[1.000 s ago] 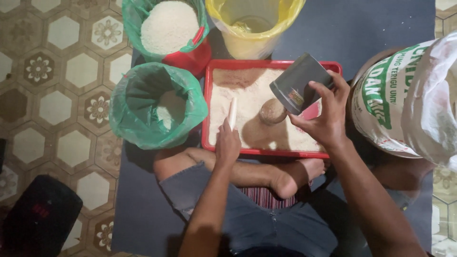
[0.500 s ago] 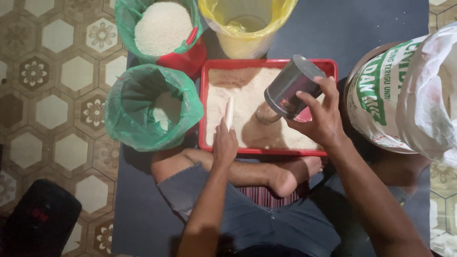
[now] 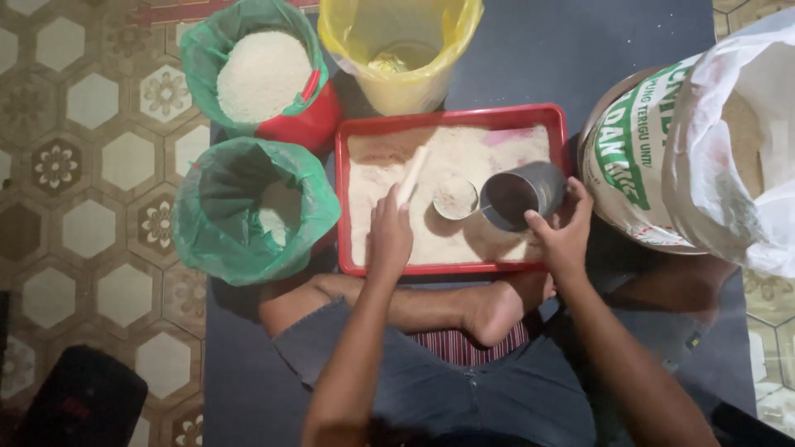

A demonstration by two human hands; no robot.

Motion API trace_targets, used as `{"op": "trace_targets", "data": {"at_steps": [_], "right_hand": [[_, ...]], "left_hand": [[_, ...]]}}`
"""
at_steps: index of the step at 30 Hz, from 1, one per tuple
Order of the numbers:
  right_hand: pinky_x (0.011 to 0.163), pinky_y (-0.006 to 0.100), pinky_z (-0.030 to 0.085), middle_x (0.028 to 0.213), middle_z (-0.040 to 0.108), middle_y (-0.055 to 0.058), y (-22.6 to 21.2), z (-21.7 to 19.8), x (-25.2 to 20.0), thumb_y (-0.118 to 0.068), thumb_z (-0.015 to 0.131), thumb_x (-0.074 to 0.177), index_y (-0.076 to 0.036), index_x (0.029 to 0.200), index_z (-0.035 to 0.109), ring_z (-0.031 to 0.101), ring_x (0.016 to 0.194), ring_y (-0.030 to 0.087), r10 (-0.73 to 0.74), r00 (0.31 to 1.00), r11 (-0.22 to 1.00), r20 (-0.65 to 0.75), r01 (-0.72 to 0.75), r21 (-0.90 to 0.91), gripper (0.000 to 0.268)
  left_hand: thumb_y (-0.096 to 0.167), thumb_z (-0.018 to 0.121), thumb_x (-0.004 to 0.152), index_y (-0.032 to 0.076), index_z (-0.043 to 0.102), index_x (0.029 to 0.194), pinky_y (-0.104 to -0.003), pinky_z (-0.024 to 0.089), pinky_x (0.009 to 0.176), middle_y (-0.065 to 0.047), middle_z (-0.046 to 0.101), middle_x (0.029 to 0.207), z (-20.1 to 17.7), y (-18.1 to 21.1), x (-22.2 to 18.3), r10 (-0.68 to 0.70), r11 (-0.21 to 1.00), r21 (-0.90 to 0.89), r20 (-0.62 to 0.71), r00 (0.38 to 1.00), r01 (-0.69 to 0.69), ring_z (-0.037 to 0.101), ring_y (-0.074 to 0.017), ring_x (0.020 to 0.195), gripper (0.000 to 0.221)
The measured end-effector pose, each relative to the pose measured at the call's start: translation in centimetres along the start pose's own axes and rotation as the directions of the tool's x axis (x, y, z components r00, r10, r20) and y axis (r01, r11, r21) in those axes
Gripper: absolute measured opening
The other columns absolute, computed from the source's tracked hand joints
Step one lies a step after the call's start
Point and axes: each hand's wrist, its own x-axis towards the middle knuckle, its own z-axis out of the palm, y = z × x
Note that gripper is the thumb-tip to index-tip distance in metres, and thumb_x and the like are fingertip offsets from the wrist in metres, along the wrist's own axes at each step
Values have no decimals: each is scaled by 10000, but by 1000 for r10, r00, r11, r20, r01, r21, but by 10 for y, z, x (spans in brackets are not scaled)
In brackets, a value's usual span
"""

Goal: Measuring and transferring flour from a tray into bags using a small cup.

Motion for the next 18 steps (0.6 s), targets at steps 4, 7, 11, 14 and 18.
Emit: {"op": "trace_targets", "data": {"at_steps": [4,7,11,14,18], "right_hand": [[1023,451,460,1305,456,78,75,1,-9,-397,681,954,-145,1332,469,476,1226,225,378,925,856,-46,-331,397,501],[1002,517,533,1298,599,71,57,-2,-6,-559,647,905,-187,1344,556,663,1144,276,547,835,581,58,-428,692,583],[1003,597,515,1293,656,135,81,-23,-4,-608,625,885,-192,1345,612,668,1156,349,551,830,573,88,-454,682,620],[471,47,446,1256,660,-10,76,-26,-3,-603,600,868,-282,1326,610,623,907,104,625,765,559,157,-579,593,560],[980,499,552,1344,656,54,110,-23,-6,-551,633,896,-269,1353,620,645,1179,302,594,793,545,138,-523,655,537]], "left_hand": [[149,445,1048,166,451,1532,-498,520,942,-88,593,1289,8,10,27,100,985,130,82,992,-110,582,-317,1177,484],[132,497,1026,181,475,1502,-510,519,938,-83,608,1266,15,15,38,159,959,217,125,979,-183,592,-320,1165,478],[131,506,1026,201,495,1484,-480,510,937,-48,604,1263,1,38,32,223,936,238,171,960,-260,588,-294,1177,463],[116,476,1041,205,503,1483,-440,492,929,-29,603,1272,-1,47,31,184,938,249,231,955,-241,583,-264,1186,452],[100,498,1038,160,510,1475,-474,512,923,-84,607,1260,2,42,27,208,934,242,229,951,-262,605,-309,1154,442]]}}
